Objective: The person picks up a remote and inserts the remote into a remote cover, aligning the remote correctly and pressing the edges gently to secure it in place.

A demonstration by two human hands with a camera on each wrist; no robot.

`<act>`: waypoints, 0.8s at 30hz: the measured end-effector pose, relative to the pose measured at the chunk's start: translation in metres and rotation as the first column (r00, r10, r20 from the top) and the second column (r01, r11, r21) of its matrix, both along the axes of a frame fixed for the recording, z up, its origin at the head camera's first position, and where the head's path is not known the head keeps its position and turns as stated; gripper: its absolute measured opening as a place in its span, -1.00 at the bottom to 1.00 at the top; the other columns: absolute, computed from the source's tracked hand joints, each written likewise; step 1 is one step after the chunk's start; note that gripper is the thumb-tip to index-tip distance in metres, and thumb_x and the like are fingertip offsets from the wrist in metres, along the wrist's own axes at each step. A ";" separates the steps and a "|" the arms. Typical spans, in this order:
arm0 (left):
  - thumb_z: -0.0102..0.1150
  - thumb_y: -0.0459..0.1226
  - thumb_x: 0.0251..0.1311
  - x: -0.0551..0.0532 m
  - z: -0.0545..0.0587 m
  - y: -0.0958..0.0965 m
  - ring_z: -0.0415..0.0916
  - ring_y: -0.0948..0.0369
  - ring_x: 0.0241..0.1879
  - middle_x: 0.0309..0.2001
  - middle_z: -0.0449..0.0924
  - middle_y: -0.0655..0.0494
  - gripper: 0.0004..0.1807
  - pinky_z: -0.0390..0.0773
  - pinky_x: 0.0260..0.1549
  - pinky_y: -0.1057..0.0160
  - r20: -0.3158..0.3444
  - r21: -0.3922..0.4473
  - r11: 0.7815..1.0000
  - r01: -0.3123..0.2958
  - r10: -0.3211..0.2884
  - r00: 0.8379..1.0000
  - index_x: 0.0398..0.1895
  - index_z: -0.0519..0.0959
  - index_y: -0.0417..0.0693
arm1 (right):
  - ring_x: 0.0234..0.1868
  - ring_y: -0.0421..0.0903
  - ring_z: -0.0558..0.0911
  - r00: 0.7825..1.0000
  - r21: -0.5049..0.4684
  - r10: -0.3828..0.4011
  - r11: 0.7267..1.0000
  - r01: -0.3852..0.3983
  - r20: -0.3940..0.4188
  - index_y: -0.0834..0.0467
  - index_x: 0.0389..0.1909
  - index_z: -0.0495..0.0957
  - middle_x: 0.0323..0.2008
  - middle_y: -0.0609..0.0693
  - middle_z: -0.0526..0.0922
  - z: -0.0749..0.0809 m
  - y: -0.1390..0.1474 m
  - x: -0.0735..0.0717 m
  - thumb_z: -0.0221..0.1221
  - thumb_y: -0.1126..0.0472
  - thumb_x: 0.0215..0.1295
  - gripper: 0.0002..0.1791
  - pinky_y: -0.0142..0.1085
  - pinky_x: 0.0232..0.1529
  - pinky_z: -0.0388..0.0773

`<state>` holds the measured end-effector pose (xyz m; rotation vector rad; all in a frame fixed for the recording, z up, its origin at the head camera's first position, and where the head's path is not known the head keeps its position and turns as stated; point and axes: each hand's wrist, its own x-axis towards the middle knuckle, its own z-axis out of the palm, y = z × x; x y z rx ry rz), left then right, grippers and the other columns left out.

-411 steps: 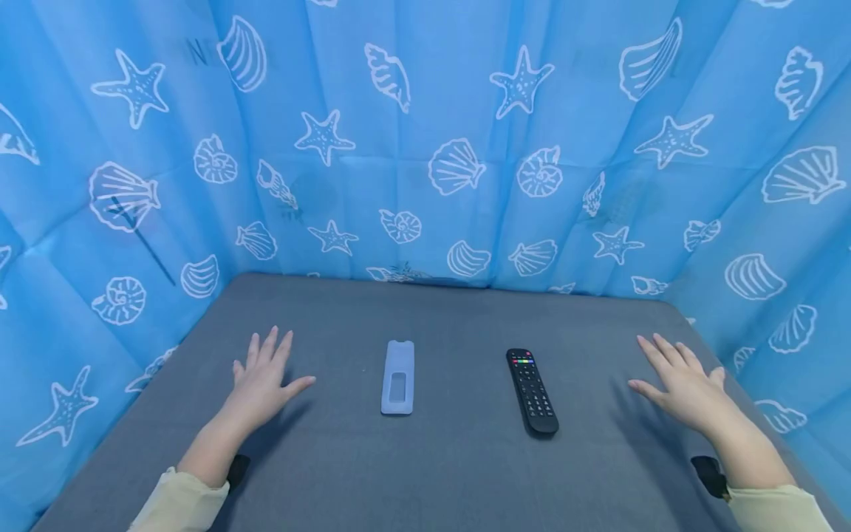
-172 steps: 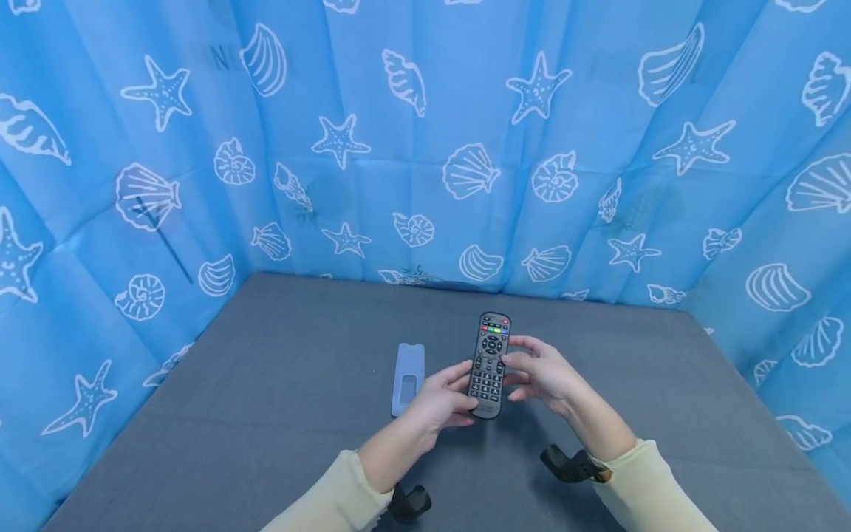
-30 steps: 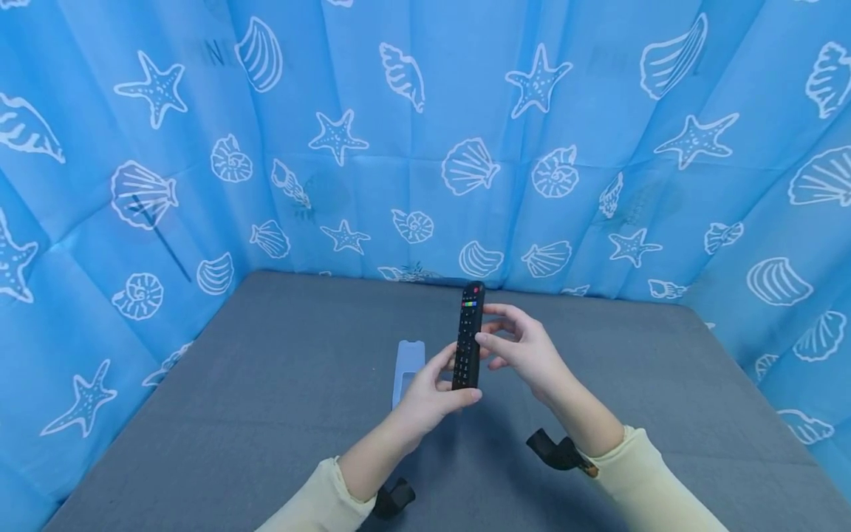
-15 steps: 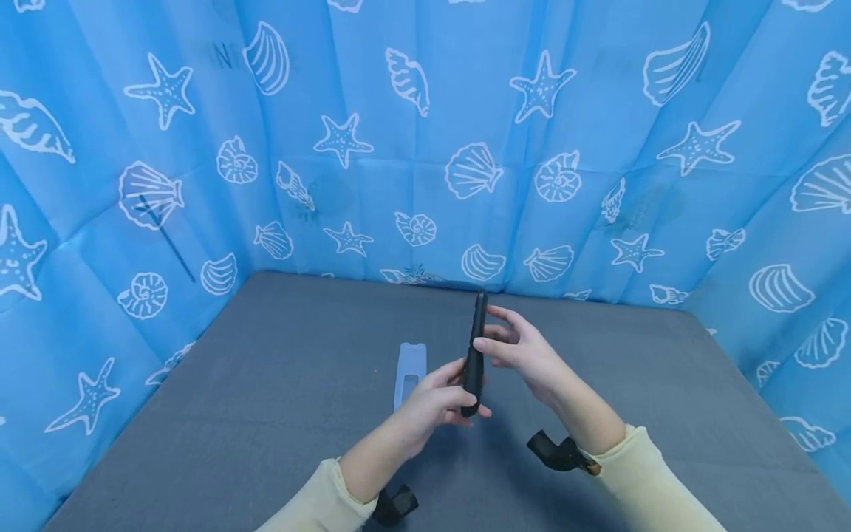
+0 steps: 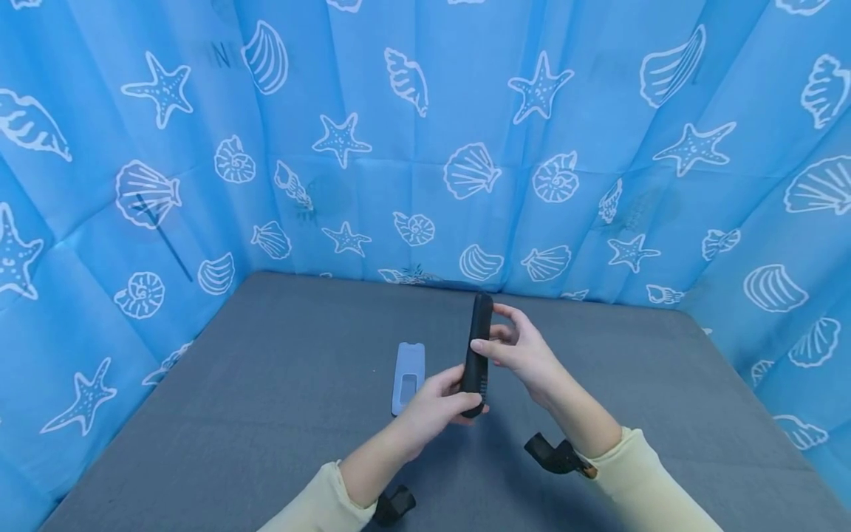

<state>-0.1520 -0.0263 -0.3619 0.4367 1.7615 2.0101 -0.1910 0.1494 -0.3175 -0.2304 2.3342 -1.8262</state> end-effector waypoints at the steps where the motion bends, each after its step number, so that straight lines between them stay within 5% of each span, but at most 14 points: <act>1: -0.01 -0.31 0.37 0.000 0.000 0.001 0.59 -0.01 0.01 0.06 0.56 -0.10 -0.47 0.55 -0.04 0.03 -0.001 -0.006 1.000 -0.006 0.006 1.000 0.37 0.26 -0.30 | 0.07 0.12 0.49 1.000 0.009 -0.011 1.000 0.011 -0.007 0.25 0.46 -0.04 0.07 0.29 0.50 0.000 0.000 0.000 0.18 0.21 0.33 -0.20 0.06 0.12 0.37; 12: -0.02 -0.32 0.37 -0.001 -0.005 0.006 0.59 -0.04 0.01 0.07 0.56 -0.21 -0.50 0.57 -0.06 0.07 0.043 0.010 1.000 -0.012 0.011 0.999 0.33 0.27 -0.36 | -0.06 0.07 0.53 0.994 0.034 -0.079 0.996 0.081 -0.073 0.25 0.41 0.09 -0.06 0.28 0.54 -0.002 0.000 -0.001 0.17 0.31 0.34 -0.31 0.07 0.17 0.36; 24: 0.02 -0.32 0.33 -0.003 -0.008 0.005 0.64 -0.02 -0.08 -0.01 0.61 -0.19 -0.52 0.60 -0.15 0.13 0.059 0.016 0.999 -0.044 0.043 0.997 0.27 0.32 -0.36 | -0.26 -0.02 0.53 0.974 0.066 -0.126 0.988 0.141 -0.188 0.25 0.35 0.20 -0.16 0.23 0.58 -0.001 -0.003 0.000 0.19 0.33 0.32 -0.38 -0.22 -0.13 0.46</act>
